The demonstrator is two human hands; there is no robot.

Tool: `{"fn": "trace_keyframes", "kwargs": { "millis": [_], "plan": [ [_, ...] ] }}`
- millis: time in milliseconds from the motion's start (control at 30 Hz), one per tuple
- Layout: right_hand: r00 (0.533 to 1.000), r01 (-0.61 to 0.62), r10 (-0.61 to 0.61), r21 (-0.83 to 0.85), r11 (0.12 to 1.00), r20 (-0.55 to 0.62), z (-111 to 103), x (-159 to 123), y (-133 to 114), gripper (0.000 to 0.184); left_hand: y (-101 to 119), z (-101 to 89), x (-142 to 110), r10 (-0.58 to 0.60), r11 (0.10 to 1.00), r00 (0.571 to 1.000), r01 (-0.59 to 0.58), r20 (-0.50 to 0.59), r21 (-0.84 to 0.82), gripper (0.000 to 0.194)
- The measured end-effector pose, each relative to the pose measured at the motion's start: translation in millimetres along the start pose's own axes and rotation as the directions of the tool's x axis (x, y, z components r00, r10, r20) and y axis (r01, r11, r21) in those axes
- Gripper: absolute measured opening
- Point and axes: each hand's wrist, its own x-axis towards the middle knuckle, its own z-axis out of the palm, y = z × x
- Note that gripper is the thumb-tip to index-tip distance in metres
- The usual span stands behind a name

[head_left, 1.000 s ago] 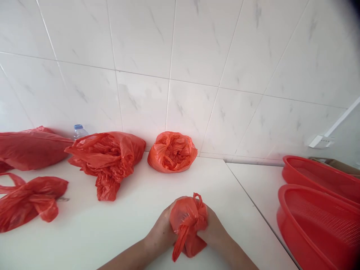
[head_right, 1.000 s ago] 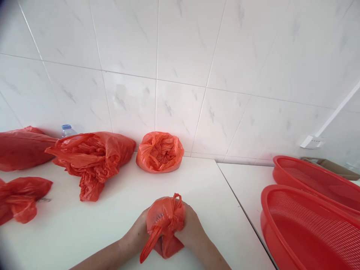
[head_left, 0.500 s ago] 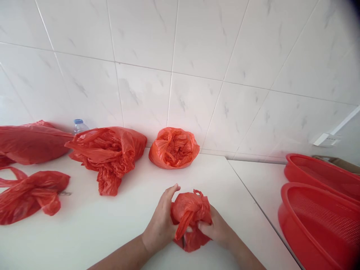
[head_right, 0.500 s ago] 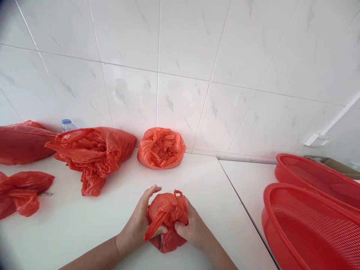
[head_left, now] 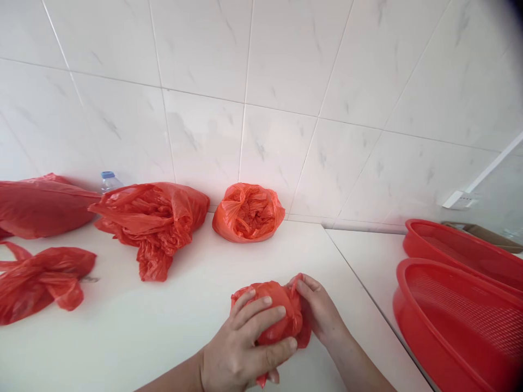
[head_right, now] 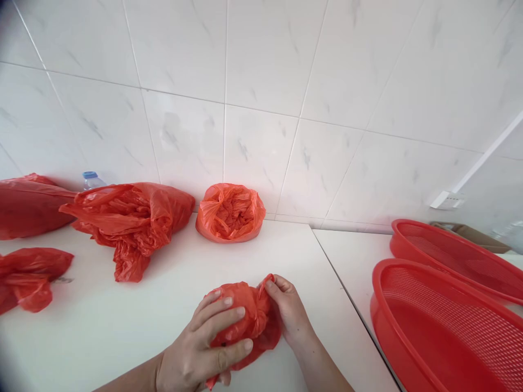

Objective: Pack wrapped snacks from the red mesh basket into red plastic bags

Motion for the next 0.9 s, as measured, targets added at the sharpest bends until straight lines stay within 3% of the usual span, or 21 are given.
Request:
{"fn": "trace_keyframes", "kwargs": {
  "millis": [67, 167, 300, 367, 467, 533, 600, 667, 733, 800, 900],
  "plan": [
    [0.992, 0.034, -0.053, -0.157, 0.987, -0.116, -7, 5, 1, 0.03, 4, 0.1, 0, 0.017, 1.0, 0.999, -0.016, 0.028, -0.02, 0.043],
    [0.952, 0.052, -0.173, -0.425, 0.904, -0.252, -23, 13, 3, 0.035, 11, -3.9, 5, 0.031, 0.995, 0.987, -0.015, 0.157, -0.098, 0.032],
    [0.908, 0.024, -0.244, -0.539, 0.842, -0.341, -42, 24, 5, 0.038, 22, -12.5, 15, 0.004, 0.972, 0.93, 0.083, 0.367, -0.221, 0.022],
    [0.904, 0.011, -0.249, -0.564, 0.825, -0.348, -49, 28, 5, 0.041, 25, -14.5, 18, 0.021, 0.961, 0.927, 0.085, 0.374, -0.264, 0.023],
    [0.928, 0.016, -0.227, -0.578, 0.816, -0.294, -57, 27, 2, 0.038, 24, -11.8, 16, 0.008, 0.971, 0.967, 0.052, 0.253, -0.232, 0.023],
    [0.968, 0.055, -0.179, -0.548, 0.834, -0.176, -63, 23, -4, 0.039, 21, -5.8, 13, -0.073, 0.98, 0.981, 0.104, 0.178, -0.17, 0.049],
    [0.995, 0.101, -0.092, -0.475, 0.874, 0.043, -64, 16, -11, 0.06, 16, 2.8, 11, -0.212, 0.964, 0.966, 0.231, 0.145, -0.131, 0.086],
    [0.959, 0.108, 0.01, -0.4, 0.91, 0.282, -58, 8, -16, 0.086, 12, 12.0, 11, -0.348, 0.922, 0.925, 0.367, 0.154, -0.124, 0.107],
    [0.902, 0.098, 0.092, -0.407, 0.908, 0.422, -42, 1, -16, 0.099, 10, 19.8, 11, -0.433, 0.876, 0.877, 0.464, 0.208, -0.133, 0.116],
    [0.895, 0.128, 0.122, -0.509, 0.851, 0.429, -21, -4, -11, 0.088, 9, 24.7, 11, -0.463, 0.845, 0.841, 0.514, 0.279, -0.15, 0.115],
    [0.962, 0.182, 0.033, -0.727, 0.662, 0.272, 6, -5, 3, 0.038, 6, 26.6, 12, -0.477, 0.824, 0.817, 0.544, 0.325, -0.157, 0.086]
  ]
}}
